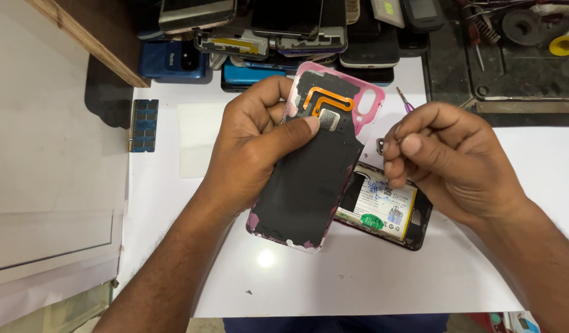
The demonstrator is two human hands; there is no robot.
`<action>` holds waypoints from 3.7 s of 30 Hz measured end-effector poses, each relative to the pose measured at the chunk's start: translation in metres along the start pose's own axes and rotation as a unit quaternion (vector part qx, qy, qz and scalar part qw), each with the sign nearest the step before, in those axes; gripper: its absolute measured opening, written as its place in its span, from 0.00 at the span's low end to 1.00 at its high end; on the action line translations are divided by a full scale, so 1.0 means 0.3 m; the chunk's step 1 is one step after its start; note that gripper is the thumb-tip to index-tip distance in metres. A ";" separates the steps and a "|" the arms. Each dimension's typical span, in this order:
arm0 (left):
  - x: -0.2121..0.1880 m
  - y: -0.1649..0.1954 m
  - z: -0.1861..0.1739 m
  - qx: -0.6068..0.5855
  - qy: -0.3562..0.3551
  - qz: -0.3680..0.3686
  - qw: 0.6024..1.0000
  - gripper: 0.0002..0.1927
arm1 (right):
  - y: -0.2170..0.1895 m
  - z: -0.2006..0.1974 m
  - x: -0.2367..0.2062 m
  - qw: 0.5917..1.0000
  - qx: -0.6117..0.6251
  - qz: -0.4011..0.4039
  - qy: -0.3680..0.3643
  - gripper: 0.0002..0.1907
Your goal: The person wipes a small phone component with a tissue, then uses a screwdriver to work on the screws of an opened smartphone lying on the bench. They press components into the phone body, align the back cover, and press the cover onto the phone to close it.
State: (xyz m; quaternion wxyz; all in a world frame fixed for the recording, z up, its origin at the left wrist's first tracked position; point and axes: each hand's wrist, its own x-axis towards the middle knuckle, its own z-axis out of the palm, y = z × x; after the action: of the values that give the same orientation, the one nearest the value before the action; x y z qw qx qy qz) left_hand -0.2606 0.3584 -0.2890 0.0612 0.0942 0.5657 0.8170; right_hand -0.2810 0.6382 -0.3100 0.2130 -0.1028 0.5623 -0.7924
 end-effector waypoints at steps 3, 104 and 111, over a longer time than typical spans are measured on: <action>0.000 0.002 0.003 -0.012 0.000 -0.010 1.000 0.04 | -0.007 0.003 -0.004 1.000 -0.008 -0.013 0.013 0.04; -0.080 0.033 0.150 0.185 -0.072 0.032 0.980 0.13 | -0.003 0.044 -0.065 0.994 -0.067 -0.084 0.036 0.06; -0.090 0.032 0.162 0.201 -0.068 0.038 0.976 0.14 | 0.003 0.058 -0.074 0.986 -0.123 -0.086 0.077 0.05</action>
State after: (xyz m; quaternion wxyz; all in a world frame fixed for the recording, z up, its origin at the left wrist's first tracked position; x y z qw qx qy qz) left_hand -0.2234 0.3937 -0.2658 0.0486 0.1813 0.7089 0.6799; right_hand -0.2541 0.6332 -0.3031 0.0862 -0.1149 0.6595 -0.7378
